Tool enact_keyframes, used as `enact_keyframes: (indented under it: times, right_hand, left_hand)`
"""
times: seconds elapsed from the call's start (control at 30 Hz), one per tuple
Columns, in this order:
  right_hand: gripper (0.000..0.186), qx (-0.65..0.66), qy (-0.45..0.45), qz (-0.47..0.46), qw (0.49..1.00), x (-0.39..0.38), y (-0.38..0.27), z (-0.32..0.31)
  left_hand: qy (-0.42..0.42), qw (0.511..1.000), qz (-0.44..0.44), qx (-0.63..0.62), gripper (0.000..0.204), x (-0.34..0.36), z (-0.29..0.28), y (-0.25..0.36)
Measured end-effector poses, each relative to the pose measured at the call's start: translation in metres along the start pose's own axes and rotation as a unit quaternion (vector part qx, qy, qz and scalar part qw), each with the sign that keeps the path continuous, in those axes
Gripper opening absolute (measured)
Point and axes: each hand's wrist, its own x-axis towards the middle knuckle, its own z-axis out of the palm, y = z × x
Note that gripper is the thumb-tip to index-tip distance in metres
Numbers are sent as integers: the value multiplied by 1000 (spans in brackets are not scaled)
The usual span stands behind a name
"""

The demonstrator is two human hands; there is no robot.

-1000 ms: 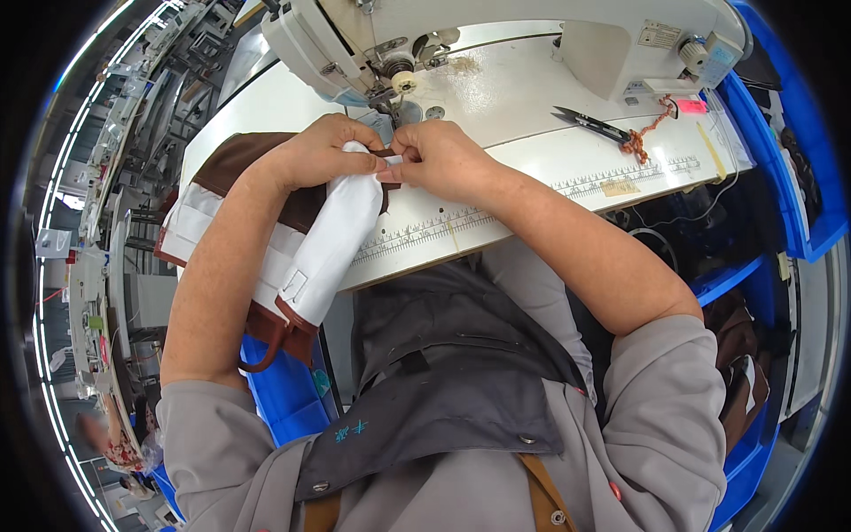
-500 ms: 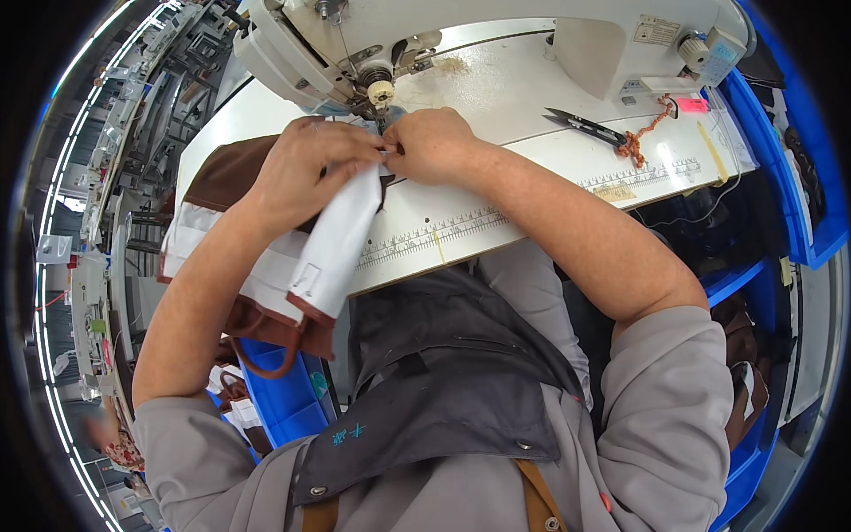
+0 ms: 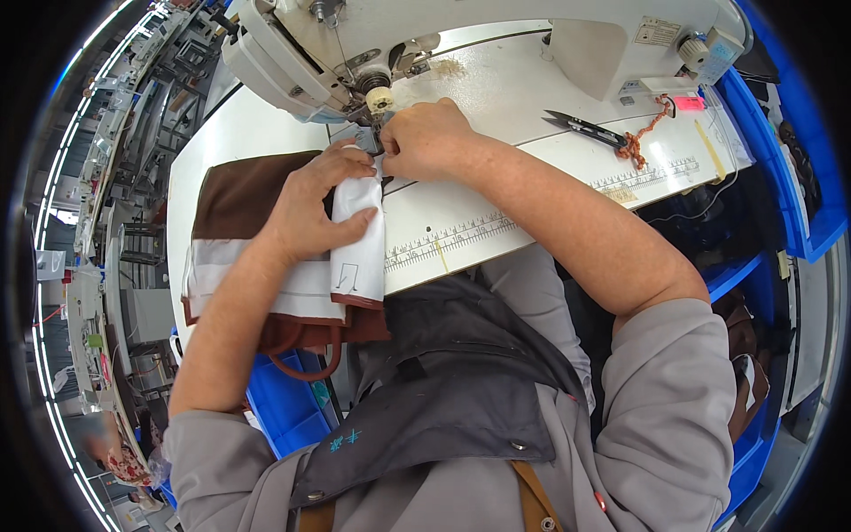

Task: Sewing fabric or leather parts for bags using an industrial sewing machine.

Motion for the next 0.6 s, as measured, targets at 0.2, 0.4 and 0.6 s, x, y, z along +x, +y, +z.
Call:
enact_keyframes:
  times: [0.2,0.4,0.6]
  right_hand:
    - [15,-9,18,3,1000,-8,7,2]
    - [19,94,260,-162,947,-31,11,20]
    - [10,-54,230,-320,918,-35,16,21]
  left_hand:
    - [24,999,-27,-13,41,-2,5,-3]
    - [35,999,-13,-7,41,-4,7,-4]
    - [36,999,-19,-6,40,-2,8,-2]
